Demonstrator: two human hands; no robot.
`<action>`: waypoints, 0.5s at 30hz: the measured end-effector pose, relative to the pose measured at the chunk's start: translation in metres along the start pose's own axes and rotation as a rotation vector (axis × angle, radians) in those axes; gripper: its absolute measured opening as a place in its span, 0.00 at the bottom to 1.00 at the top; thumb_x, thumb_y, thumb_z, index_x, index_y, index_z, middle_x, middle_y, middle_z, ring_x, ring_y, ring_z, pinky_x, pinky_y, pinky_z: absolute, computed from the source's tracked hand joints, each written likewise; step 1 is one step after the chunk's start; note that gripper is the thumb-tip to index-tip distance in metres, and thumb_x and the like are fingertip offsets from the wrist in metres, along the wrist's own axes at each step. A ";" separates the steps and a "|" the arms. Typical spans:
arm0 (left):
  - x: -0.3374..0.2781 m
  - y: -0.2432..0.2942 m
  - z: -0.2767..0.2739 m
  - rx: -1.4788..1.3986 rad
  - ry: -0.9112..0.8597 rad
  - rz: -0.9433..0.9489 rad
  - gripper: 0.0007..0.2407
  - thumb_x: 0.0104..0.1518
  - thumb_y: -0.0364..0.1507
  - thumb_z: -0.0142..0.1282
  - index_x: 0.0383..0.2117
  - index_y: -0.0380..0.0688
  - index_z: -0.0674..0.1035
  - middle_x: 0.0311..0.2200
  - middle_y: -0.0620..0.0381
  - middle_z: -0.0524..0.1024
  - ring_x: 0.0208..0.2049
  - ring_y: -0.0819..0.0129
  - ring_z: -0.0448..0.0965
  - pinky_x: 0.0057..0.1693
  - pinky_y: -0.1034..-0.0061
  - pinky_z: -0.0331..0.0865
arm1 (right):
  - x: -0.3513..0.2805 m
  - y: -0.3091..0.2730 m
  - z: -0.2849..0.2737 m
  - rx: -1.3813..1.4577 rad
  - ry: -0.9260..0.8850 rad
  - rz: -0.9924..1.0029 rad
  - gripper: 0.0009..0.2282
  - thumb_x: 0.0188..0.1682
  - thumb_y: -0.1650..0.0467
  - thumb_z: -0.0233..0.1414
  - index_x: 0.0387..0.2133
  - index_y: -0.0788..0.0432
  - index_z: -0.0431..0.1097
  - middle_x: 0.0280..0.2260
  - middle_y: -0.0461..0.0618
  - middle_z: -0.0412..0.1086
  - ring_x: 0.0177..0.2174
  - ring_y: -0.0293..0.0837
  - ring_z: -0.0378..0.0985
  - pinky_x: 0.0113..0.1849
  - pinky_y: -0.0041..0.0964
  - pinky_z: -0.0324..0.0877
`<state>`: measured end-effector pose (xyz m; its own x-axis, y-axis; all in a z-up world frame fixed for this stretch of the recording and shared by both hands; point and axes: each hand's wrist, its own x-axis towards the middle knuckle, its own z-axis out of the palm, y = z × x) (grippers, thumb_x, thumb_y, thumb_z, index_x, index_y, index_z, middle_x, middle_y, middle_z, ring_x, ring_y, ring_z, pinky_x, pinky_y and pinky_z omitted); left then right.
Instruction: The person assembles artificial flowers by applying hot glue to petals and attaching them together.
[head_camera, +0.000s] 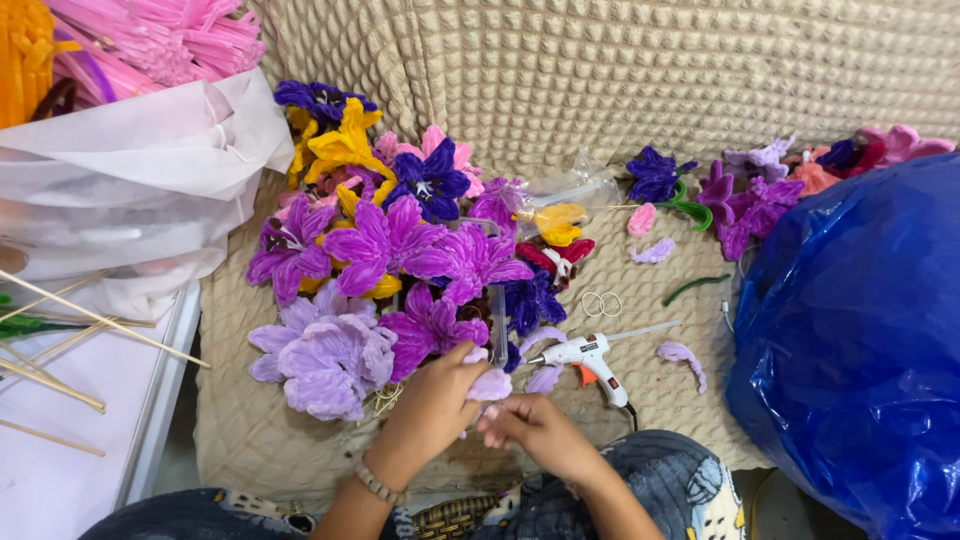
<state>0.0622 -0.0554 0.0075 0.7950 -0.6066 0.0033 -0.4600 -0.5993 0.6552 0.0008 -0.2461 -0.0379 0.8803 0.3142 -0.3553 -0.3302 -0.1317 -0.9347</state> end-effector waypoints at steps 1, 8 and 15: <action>-0.005 0.003 0.001 -0.001 -0.003 -0.001 0.16 0.53 0.20 0.58 0.49 0.40 0.81 0.62 0.38 0.67 0.46 0.47 0.82 0.53 0.63 0.78 | -0.005 -0.009 0.002 0.002 0.000 0.002 0.11 0.56 0.68 0.50 0.35 0.61 0.79 0.27 0.49 0.79 0.27 0.36 0.78 0.33 0.28 0.73; -0.020 0.030 -0.031 -0.210 0.092 0.176 0.04 0.56 0.26 0.57 0.34 0.41 0.82 0.40 0.61 0.77 0.26 0.63 0.79 0.33 0.68 0.70 | -0.014 -0.026 0.009 0.422 -0.261 -0.015 0.15 0.57 0.66 0.46 0.36 0.71 0.72 0.33 0.62 0.75 0.31 0.47 0.79 0.36 0.36 0.74; -0.016 0.037 -0.026 -0.312 0.184 0.255 0.08 0.54 0.23 0.55 0.38 0.42 0.85 0.43 0.59 0.80 0.28 0.63 0.83 0.35 0.69 0.73 | -0.020 -0.031 0.009 0.531 -0.388 -0.069 0.13 0.53 0.64 0.55 0.31 0.65 0.72 0.28 0.57 0.73 0.27 0.44 0.74 0.34 0.35 0.67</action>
<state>0.0432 -0.0544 0.0515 0.7421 -0.5941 0.3103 -0.5313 -0.2392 0.8127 -0.0096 -0.2395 -0.0021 0.7513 0.6348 -0.1805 -0.4883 0.3507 -0.7991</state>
